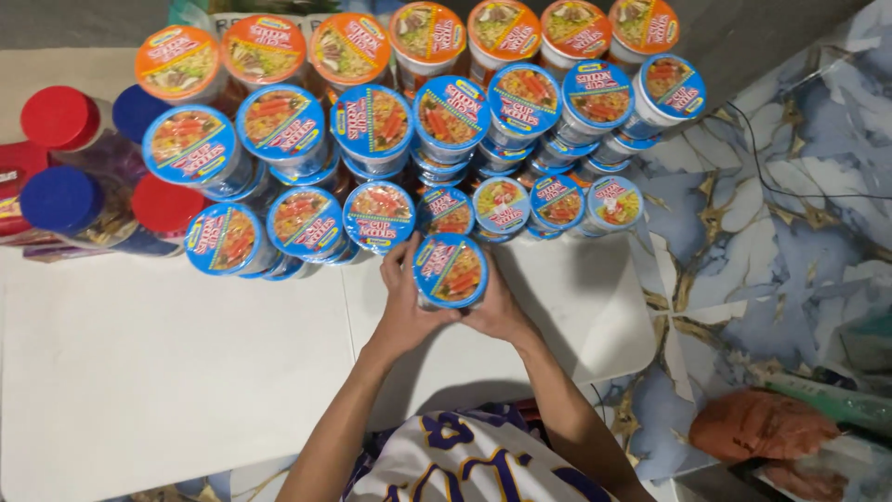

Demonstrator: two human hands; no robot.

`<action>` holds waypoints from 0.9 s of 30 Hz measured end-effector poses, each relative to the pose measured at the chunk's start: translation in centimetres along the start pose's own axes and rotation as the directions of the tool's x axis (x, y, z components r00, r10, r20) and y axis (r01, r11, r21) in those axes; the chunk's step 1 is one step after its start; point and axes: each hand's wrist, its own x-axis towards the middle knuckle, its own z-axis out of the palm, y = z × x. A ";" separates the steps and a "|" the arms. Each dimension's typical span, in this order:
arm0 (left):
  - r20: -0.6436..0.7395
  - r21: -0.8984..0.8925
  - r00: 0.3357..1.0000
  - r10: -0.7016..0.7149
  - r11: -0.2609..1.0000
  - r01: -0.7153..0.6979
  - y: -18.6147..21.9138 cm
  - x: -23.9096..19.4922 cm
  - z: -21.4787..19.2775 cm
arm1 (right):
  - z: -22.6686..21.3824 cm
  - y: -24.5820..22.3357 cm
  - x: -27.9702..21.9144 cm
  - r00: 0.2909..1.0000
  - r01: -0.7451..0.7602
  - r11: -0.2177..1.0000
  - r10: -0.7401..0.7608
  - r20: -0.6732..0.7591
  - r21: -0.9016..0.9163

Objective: Stack multiple containers of cup noodles on a table.

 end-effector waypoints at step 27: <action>0.038 -0.164 0.993 -0.111 0.980 0.116 2.4 1.4 0.5 | 0.1 1.9 7.0 0.945 -0.066 0.890 -0.090 -0.315 -0.451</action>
